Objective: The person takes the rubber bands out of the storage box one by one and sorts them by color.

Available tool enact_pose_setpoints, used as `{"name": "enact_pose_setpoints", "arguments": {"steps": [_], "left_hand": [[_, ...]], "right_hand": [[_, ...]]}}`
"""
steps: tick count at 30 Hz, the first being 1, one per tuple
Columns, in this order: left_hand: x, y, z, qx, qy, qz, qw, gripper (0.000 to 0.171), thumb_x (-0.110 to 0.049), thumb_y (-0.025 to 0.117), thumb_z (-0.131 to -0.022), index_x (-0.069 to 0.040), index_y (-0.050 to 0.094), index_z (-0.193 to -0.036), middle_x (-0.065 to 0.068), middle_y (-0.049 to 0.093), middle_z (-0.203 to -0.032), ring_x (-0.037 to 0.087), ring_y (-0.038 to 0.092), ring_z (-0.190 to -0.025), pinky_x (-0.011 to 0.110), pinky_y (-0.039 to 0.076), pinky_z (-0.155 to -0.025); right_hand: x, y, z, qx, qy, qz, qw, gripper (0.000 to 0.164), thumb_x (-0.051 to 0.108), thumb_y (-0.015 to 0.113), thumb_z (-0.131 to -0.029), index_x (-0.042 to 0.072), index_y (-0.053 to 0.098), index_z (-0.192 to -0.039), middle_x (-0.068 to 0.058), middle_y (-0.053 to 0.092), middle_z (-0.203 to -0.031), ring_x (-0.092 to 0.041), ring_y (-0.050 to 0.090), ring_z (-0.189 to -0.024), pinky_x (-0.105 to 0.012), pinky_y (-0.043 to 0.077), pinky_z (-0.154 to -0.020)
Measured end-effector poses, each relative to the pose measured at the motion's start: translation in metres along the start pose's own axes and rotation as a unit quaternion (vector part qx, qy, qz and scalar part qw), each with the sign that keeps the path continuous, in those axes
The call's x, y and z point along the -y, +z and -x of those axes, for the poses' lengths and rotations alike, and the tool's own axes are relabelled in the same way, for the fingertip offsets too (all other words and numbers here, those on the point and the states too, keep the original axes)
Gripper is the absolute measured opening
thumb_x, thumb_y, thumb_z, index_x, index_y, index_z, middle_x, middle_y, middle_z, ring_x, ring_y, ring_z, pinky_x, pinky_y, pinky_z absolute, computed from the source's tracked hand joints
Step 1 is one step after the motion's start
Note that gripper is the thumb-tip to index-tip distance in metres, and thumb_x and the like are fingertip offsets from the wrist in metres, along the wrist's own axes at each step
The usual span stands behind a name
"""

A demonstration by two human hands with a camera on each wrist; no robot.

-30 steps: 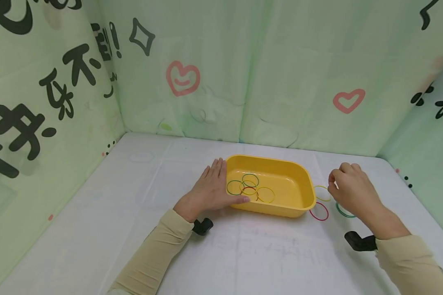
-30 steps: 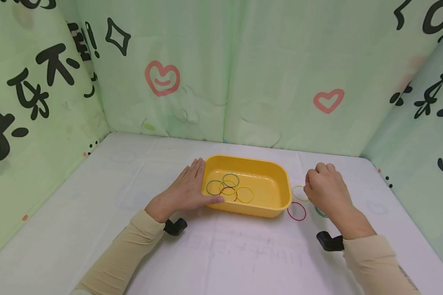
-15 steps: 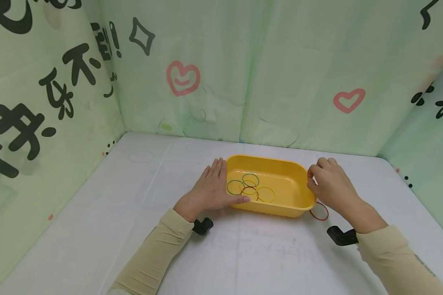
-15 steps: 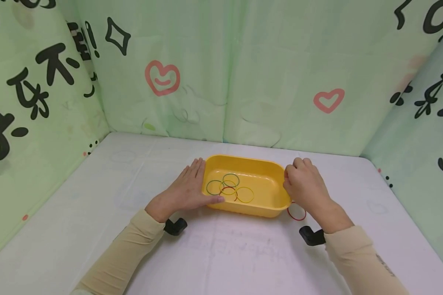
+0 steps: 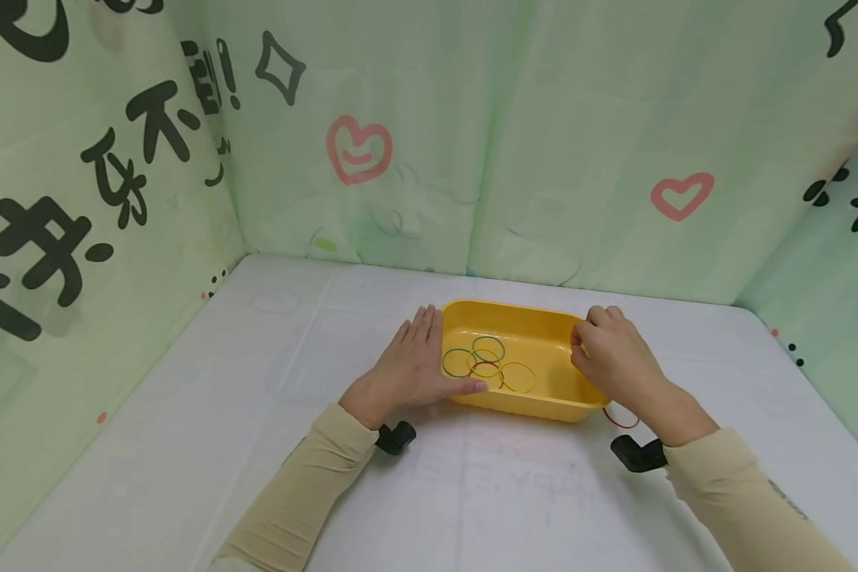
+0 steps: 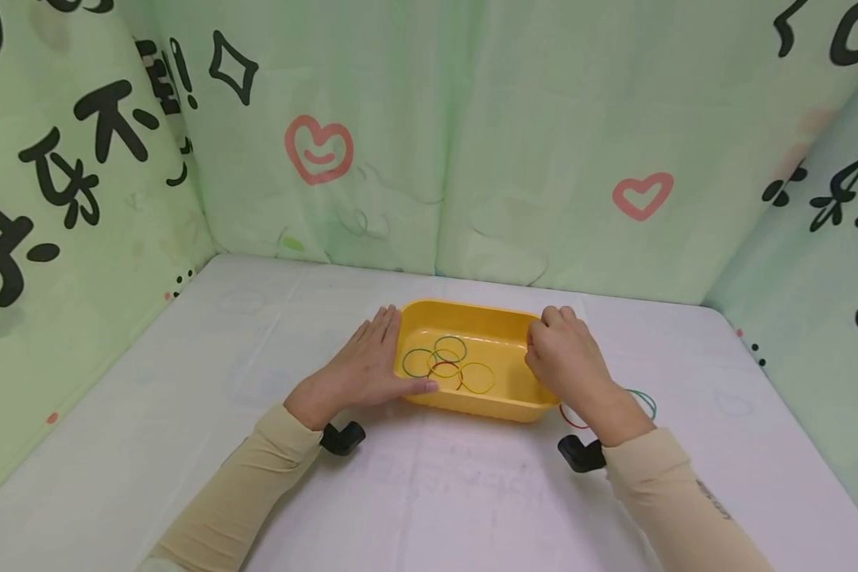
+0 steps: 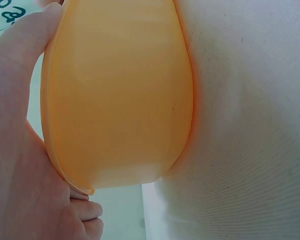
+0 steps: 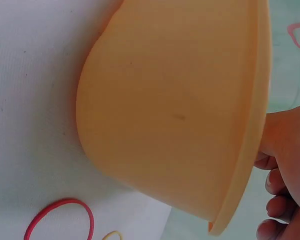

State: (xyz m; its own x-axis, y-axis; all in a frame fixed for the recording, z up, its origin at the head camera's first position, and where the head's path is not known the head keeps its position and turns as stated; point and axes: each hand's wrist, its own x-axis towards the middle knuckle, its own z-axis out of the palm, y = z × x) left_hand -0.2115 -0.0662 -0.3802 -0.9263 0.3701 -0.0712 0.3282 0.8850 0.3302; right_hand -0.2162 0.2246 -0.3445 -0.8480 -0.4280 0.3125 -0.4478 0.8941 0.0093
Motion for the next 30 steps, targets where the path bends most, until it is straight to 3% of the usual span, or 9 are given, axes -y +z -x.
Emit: {"name": "enact_pose_setpoints", "arguments": {"steps": [30], "left_hand": [[-0.002,-0.001,0.0,-0.003,-0.003,-0.002,1.0,0.128,-0.087,0.047,-0.078,0.001,-0.002,-0.158,0.016,-0.001,-0.168,0.026,0.0,-0.156,0.043,0.006,-0.127]], "right_hand": [[0.021,0.025,-0.017,0.04,0.004,-0.018,0.999,0.008,0.003,0.069,-0.083,0.002,0.063,-0.078,-0.009,0.052,-0.08,-0.028,0.044,-0.08,-0.036,0.04,-0.071]]}}
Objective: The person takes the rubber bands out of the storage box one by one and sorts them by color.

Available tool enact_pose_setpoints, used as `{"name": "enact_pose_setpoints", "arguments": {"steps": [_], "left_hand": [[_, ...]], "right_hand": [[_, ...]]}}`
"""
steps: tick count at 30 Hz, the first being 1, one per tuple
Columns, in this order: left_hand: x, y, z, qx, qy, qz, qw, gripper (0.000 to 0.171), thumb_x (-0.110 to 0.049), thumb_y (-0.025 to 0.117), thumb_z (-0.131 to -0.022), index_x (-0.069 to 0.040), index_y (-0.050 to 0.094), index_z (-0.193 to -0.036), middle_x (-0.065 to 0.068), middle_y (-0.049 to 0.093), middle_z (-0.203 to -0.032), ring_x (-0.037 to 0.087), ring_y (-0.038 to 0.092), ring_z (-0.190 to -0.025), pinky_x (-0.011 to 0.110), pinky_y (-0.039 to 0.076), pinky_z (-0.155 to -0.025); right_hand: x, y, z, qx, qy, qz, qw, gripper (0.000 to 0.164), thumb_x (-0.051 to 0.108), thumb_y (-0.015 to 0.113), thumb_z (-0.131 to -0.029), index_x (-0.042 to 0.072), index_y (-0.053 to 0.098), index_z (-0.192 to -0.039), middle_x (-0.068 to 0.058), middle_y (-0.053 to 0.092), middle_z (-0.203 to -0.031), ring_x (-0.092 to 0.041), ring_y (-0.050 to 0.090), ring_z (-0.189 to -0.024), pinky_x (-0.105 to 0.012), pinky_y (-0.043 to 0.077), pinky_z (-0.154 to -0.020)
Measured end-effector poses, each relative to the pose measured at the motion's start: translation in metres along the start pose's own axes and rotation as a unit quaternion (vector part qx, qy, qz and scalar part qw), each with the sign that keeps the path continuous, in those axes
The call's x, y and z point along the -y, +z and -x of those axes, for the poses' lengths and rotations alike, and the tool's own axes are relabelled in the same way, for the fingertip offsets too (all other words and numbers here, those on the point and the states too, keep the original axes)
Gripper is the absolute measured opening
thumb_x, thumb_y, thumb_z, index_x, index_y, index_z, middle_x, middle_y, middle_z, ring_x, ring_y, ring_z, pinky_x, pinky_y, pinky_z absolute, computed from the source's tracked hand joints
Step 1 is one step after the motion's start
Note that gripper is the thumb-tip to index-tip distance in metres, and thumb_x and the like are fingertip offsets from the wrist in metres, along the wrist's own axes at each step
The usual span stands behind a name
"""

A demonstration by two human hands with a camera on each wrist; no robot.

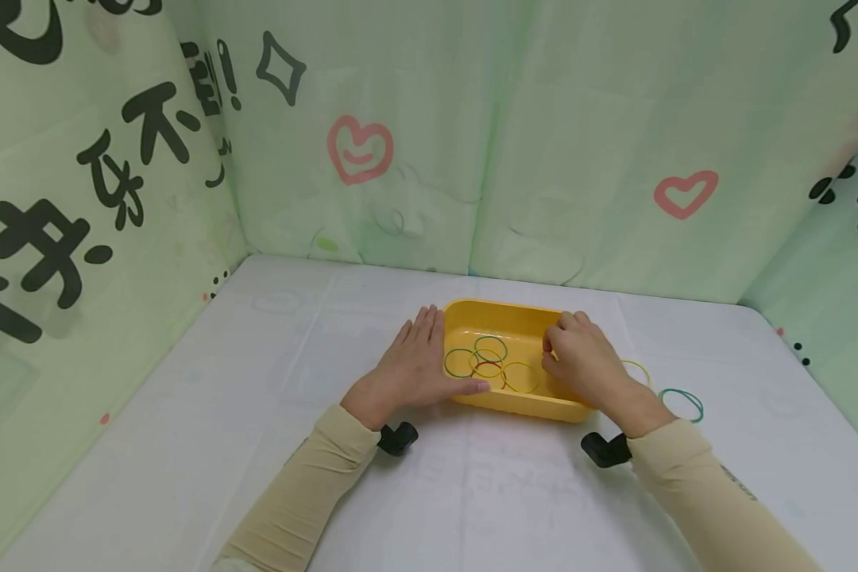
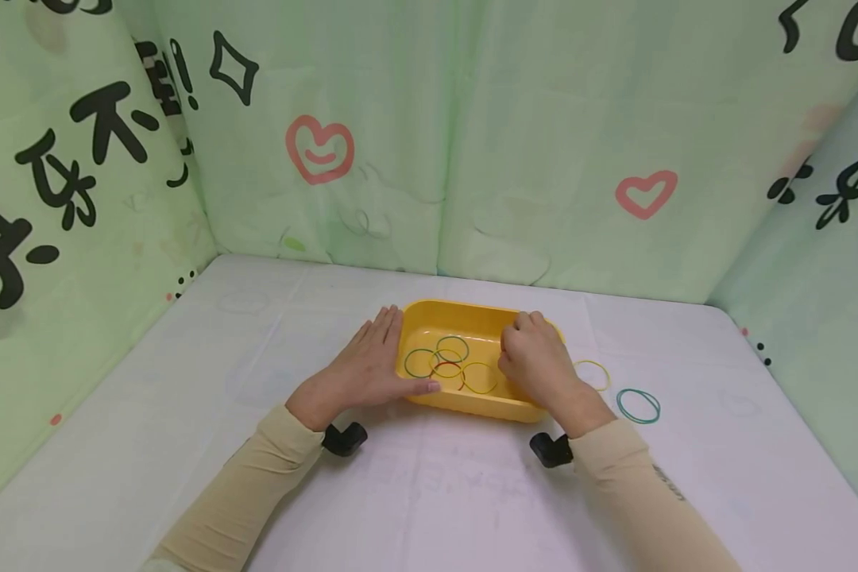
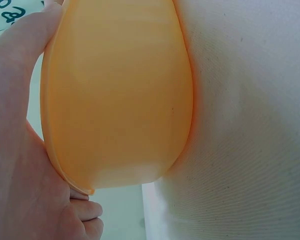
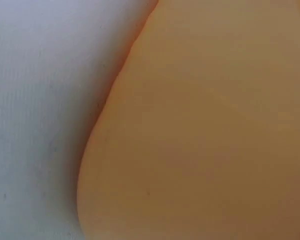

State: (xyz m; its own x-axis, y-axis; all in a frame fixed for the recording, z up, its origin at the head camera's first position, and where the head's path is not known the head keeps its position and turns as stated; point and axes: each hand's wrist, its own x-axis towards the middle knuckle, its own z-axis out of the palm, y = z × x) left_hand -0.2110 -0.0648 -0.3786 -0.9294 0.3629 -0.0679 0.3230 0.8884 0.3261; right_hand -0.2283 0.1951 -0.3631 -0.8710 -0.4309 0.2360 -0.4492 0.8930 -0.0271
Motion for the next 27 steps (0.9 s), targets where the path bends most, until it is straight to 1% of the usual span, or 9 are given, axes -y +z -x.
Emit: {"name": "enact_pose_setpoints", "arguments": {"steps": [4,8,19,23,27], "left_hand": [[0.0,0.0,0.0,-0.003,-0.001,0.001,1.0,0.13,-0.088,0.047,-0.077,0.001,-0.001,-0.158,0.016,0.0,-0.168,0.026,0.001,-0.156,0.044,0.007,-0.127],[0.0,0.001,-0.001,-0.005,0.0,0.001,1.0,0.131,-0.089,0.047,-0.076,0.001,-0.001,-0.158,0.016,0.001,-0.167,0.027,0.002,-0.156,0.044,0.008,-0.127],[-0.001,0.001,0.0,-0.005,0.0,-0.003,1.0,0.13,-0.088,0.047,-0.076,0.001,-0.001,-0.158,0.016,0.001,-0.168,0.026,0.002,-0.156,0.043,0.008,-0.127],[-0.001,0.001,0.0,-0.006,0.001,-0.002,1.0,0.13,-0.088,0.047,-0.077,0.001,-0.001,-0.158,0.016,0.001,-0.167,0.026,0.002,-0.156,0.043,0.008,-0.127],[-0.001,0.0,0.0,-0.003,-0.002,-0.002,1.0,0.13,-0.088,0.046,-0.077,0.001,-0.002,-0.158,0.016,0.0,-0.168,0.026,0.001,-0.156,0.043,0.007,-0.127]], "right_hand": [[0.001,0.005,-0.001,-0.01,-0.012,-0.007,1.0,0.009,0.004,0.071,-0.08,0.002,0.063,-0.076,-0.009,0.052,-0.078,-0.028,0.045,-0.079,-0.037,0.04,-0.071],[0.001,0.009,-0.002,-0.009,-0.015,-0.008,1.0,0.01,0.005,0.071,-0.079,0.003,0.063,-0.073,-0.008,0.052,-0.075,-0.026,0.044,-0.076,-0.036,0.039,-0.07],[0.001,0.015,-0.006,0.025,0.0,-0.015,1.0,0.014,0.004,0.065,-0.077,0.008,0.058,-0.065,-0.005,0.048,-0.07,-0.025,0.042,-0.071,-0.034,0.035,-0.064],[0.001,0.016,-0.007,0.043,0.004,-0.011,0.999,0.015,0.006,0.065,-0.076,0.009,0.059,-0.063,-0.005,0.048,-0.069,-0.024,0.042,-0.071,-0.032,0.034,-0.063],[0.001,0.016,-0.008,0.053,-0.002,-0.009,0.999,0.017,0.008,0.067,-0.077,0.009,0.059,-0.062,-0.004,0.048,-0.069,-0.024,0.042,-0.07,-0.032,0.034,-0.064]]}}
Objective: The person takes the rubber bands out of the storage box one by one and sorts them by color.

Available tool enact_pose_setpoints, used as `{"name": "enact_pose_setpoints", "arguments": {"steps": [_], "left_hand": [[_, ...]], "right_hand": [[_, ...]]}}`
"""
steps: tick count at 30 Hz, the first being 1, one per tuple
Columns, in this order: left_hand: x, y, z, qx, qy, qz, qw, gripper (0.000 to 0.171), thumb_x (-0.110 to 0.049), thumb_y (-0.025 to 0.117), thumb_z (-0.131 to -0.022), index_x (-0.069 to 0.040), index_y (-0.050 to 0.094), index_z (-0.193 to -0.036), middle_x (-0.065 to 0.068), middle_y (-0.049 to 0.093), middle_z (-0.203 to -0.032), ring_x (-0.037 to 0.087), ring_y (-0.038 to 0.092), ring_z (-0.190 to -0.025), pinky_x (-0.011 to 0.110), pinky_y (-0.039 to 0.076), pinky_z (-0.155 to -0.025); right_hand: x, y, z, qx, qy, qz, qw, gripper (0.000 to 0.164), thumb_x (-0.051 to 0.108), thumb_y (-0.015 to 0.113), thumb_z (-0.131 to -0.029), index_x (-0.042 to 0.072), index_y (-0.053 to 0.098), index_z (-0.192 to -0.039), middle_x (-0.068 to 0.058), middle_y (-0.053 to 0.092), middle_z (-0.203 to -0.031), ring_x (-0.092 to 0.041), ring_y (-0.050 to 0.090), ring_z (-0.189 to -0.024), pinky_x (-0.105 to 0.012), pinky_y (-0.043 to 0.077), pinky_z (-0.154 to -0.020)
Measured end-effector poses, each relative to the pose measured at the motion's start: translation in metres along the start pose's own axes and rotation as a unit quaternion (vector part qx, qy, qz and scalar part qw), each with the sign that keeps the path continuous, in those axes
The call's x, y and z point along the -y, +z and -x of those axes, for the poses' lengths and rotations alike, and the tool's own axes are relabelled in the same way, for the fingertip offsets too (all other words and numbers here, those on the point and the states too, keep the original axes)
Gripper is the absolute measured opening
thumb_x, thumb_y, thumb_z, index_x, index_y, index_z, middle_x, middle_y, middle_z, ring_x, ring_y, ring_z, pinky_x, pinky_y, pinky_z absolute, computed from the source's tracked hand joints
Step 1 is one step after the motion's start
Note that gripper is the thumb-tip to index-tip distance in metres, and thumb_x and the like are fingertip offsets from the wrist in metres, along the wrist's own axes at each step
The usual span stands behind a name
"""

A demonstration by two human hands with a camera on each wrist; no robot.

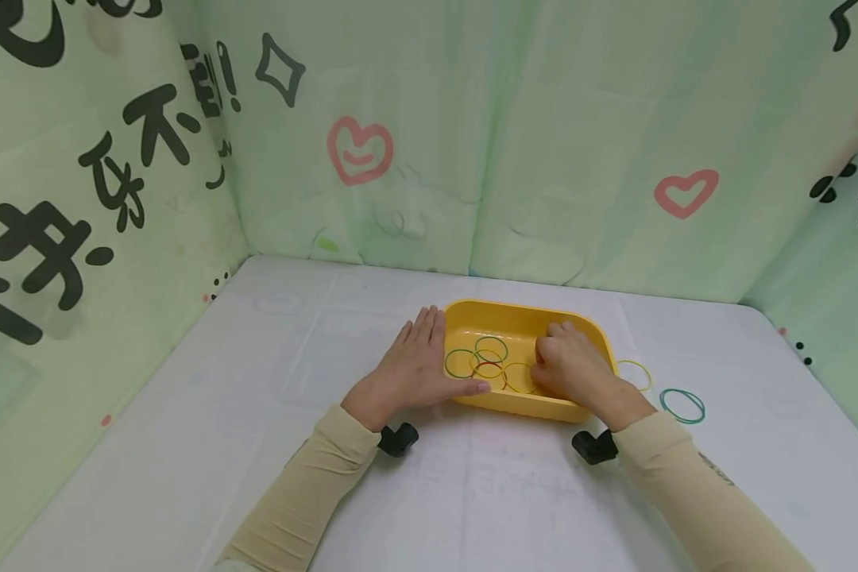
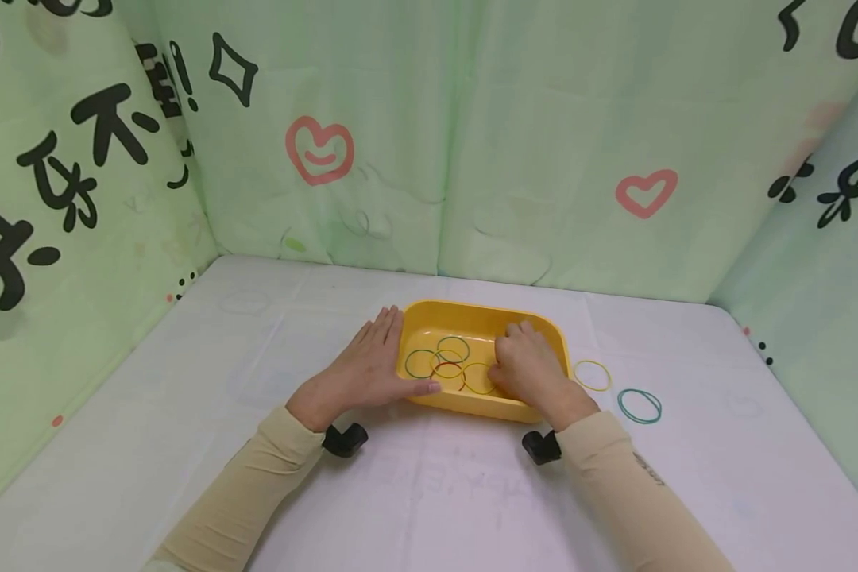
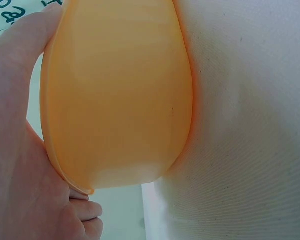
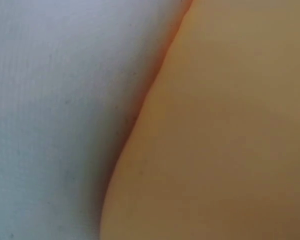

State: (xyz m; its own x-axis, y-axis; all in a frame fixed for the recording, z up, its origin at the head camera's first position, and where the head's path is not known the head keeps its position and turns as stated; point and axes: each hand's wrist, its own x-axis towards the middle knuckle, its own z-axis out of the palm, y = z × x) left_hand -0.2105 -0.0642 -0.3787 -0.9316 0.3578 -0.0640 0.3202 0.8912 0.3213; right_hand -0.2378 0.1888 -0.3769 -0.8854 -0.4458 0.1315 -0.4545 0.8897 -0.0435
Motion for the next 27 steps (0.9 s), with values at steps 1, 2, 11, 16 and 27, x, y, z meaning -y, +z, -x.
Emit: {"name": "enact_pose_setpoints", "arguments": {"steps": [1,2,11,16,27], "left_hand": [[0.0001,0.0,-0.0001,-0.001,0.0,0.0,1.0,0.13,-0.088,0.046,-0.077,0.001,-0.002,-0.158,0.016,0.0,-0.168,0.026,0.001,-0.156,0.043,0.007,-0.127],[0.0001,-0.0001,-0.0003,-0.001,0.0,0.001,1.0,0.13,-0.088,0.046,-0.077,0.001,-0.002,-0.158,0.016,0.0,-0.168,0.026,0.001,-0.156,0.043,0.007,-0.127],[-0.0004,0.0005,-0.0009,-0.003,0.001,0.004,1.0,0.129,-0.088,0.047,-0.077,0.001,-0.001,-0.158,0.017,0.001,-0.167,0.026,0.002,-0.156,0.043,0.007,-0.127],[-0.0001,0.0008,-0.0006,-0.002,0.001,0.005,1.0,0.129,-0.087,0.048,-0.077,0.001,-0.001,-0.158,0.016,0.001,-0.167,0.027,0.002,-0.156,0.043,0.007,-0.127],[0.0,-0.0011,0.0004,0.003,0.0,0.002,1.0,0.129,-0.088,0.047,-0.077,0.001,-0.002,-0.158,0.016,0.0,-0.167,0.027,0.001,-0.156,0.043,0.007,-0.127]], "right_hand": [[-0.0002,-0.0001,-0.0004,-0.001,-0.004,0.001,1.0,0.017,0.009,0.067,-0.077,0.009,0.059,-0.062,-0.004,0.048,-0.069,-0.024,0.042,-0.07,-0.032,0.034,-0.064],[-0.0002,-0.0004,-0.0006,-0.003,-0.008,0.003,1.0,0.017,0.009,0.068,-0.077,0.009,0.06,-0.062,-0.004,0.048,-0.069,-0.024,0.042,-0.07,-0.032,0.034,-0.063],[0.0005,-0.0004,-0.001,0.009,-0.003,0.014,1.0,0.019,0.007,0.068,-0.08,0.008,0.059,-0.063,-0.004,0.048,-0.068,-0.023,0.042,-0.07,-0.032,0.034,-0.063],[0.0007,0.0009,-0.0017,0.018,0.004,0.018,1.0,0.021,0.004,0.066,-0.081,0.008,0.058,-0.062,-0.005,0.047,-0.067,-0.023,0.042,-0.069,-0.033,0.034,-0.063],[0.0018,0.0025,-0.0017,0.011,-0.004,0.024,1.0,0.023,0.002,0.065,-0.081,0.007,0.057,-0.06,-0.005,0.047,-0.066,-0.023,0.042,-0.067,-0.033,0.036,-0.062]]}}
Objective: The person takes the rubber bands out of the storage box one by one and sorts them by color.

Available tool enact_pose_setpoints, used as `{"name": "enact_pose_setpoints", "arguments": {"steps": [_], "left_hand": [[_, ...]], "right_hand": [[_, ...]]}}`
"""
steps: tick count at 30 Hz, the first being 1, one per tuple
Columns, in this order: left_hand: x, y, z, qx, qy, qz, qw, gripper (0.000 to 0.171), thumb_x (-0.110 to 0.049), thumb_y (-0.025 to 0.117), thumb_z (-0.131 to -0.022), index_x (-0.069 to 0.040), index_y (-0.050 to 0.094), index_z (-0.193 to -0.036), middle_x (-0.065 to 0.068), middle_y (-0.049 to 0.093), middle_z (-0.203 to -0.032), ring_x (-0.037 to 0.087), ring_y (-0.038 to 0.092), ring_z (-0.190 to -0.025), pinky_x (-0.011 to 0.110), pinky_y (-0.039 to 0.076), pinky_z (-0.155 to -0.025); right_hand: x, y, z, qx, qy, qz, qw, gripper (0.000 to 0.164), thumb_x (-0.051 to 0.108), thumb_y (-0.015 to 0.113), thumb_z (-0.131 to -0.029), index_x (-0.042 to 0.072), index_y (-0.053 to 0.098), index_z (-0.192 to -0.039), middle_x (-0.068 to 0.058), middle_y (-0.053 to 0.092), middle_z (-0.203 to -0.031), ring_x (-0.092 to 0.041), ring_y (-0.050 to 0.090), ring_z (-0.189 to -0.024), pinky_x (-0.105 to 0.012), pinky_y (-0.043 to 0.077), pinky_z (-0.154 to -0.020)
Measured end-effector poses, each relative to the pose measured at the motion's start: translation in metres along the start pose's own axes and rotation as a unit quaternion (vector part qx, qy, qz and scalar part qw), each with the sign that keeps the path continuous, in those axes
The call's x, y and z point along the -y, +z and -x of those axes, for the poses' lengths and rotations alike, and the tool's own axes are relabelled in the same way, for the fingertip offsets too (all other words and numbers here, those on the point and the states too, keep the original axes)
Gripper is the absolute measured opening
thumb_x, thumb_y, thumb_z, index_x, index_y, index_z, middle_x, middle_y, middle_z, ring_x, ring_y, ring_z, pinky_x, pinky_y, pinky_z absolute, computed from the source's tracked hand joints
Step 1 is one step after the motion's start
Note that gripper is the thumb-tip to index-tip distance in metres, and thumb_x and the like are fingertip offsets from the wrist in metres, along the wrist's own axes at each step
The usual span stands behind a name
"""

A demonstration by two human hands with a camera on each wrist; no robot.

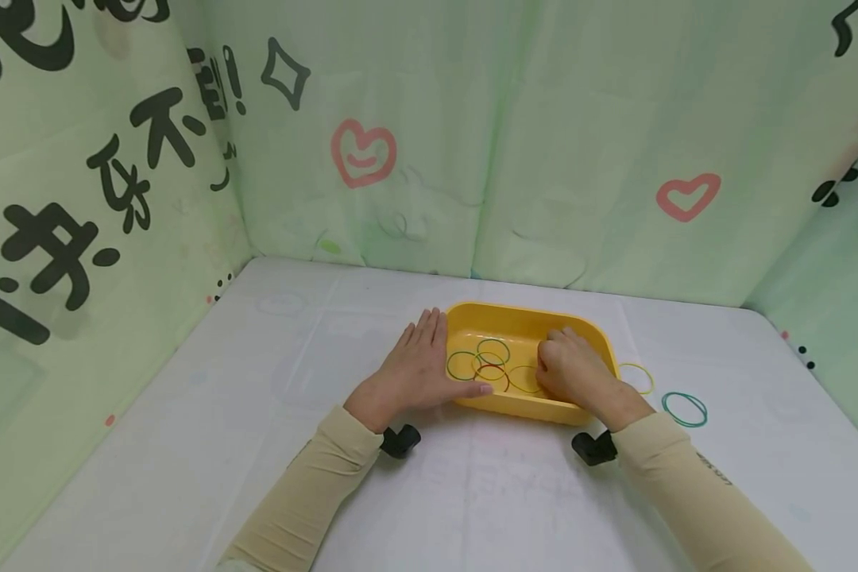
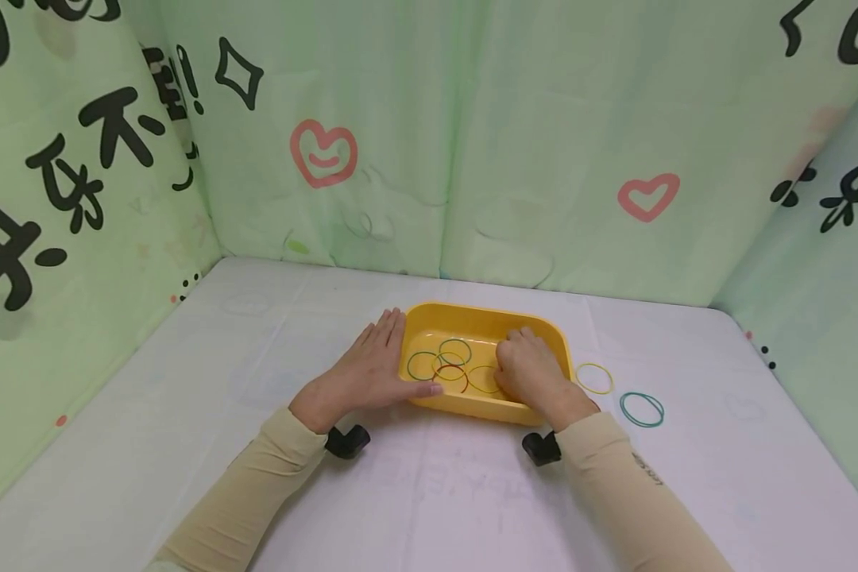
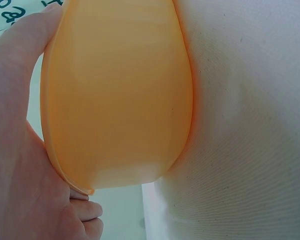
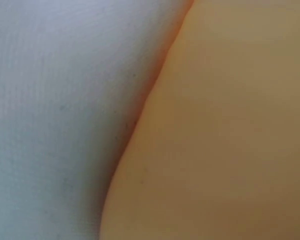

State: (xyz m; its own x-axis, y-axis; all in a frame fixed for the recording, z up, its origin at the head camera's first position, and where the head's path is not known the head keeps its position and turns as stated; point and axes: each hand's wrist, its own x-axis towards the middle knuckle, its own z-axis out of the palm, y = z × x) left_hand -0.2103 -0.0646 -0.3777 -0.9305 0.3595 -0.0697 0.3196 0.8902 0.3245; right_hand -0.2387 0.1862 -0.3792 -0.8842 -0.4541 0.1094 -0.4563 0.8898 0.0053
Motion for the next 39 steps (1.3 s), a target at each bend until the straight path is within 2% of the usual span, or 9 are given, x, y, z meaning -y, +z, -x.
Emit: {"name": "enact_pose_setpoints", "arguments": {"steps": [13,22,27,32,39], "left_hand": [[0.001,0.002,-0.001,-0.002,0.001,0.002,1.0,0.129,-0.088,0.047,-0.077,0.001,-0.001,-0.158,0.016,0.001,-0.167,0.027,0.001,-0.156,0.043,0.007,-0.127],[0.002,0.002,-0.002,-0.006,0.004,0.006,1.0,0.129,-0.087,0.048,-0.077,0.001,0.0,-0.158,0.017,0.001,-0.167,0.027,0.002,-0.156,0.043,0.008,-0.127],[0.002,0.002,-0.002,-0.007,0.007,0.004,0.9999,0.128,-0.087,0.047,-0.078,0.002,0.0,-0.158,0.017,0.001,-0.167,0.027,0.002,-0.156,0.043,0.008,-0.127],[0.001,0.002,-0.002,-0.007,0.006,0.002,1.0,0.128,-0.086,0.047,-0.079,0.002,-0.001,-0.158,0.017,0.001,-0.167,0.027,0.002,-0.156,0.044,0.008,-0.127],[0.001,0.002,-0.002,-0.005,0.006,-0.005,1.0,0.127,-0.086,0.047,-0.079,0.002,-0.001,-0.157,0.017,0.001,-0.167,0.027,0.001,-0.156,0.043,0.008,-0.127]], "right_hand": [[-0.007,-0.003,0.002,-0.008,-0.001,-0.018,1.0,0.023,0.002,0.065,-0.081,0.007,0.055,-0.061,-0.005,0.045,-0.066,-0.023,0.04,-0.068,-0.032,0.031,-0.065],[-0.012,-0.014,0.007,-0.039,-0.005,-0.014,0.999,0.025,0.0,0.062,-0.08,0.009,0.054,-0.059,-0.004,0.045,-0.065,-0.024,0.042,-0.068,-0.033,0.033,-0.065],[-0.016,-0.022,0.01,-0.037,0.007,-0.014,0.999,0.022,0.001,0.066,-0.082,0.007,0.057,-0.062,-0.005,0.046,-0.067,-0.025,0.04,-0.069,-0.032,0.032,-0.063],[-0.022,-0.03,0.015,-0.033,0.016,-0.015,0.999,0.017,0.003,0.071,-0.081,0.006,0.06,-0.068,-0.007,0.049,-0.071,-0.025,0.042,-0.072,-0.032,0.036,-0.064],[-0.029,-0.038,0.021,-0.051,0.014,-0.002,0.999,0.013,0.003,0.071,-0.081,0.003,0.062,-0.071,-0.008,0.05,-0.071,-0.026,0.043,-0.072,-0.033,0.038,-0.065]]}}
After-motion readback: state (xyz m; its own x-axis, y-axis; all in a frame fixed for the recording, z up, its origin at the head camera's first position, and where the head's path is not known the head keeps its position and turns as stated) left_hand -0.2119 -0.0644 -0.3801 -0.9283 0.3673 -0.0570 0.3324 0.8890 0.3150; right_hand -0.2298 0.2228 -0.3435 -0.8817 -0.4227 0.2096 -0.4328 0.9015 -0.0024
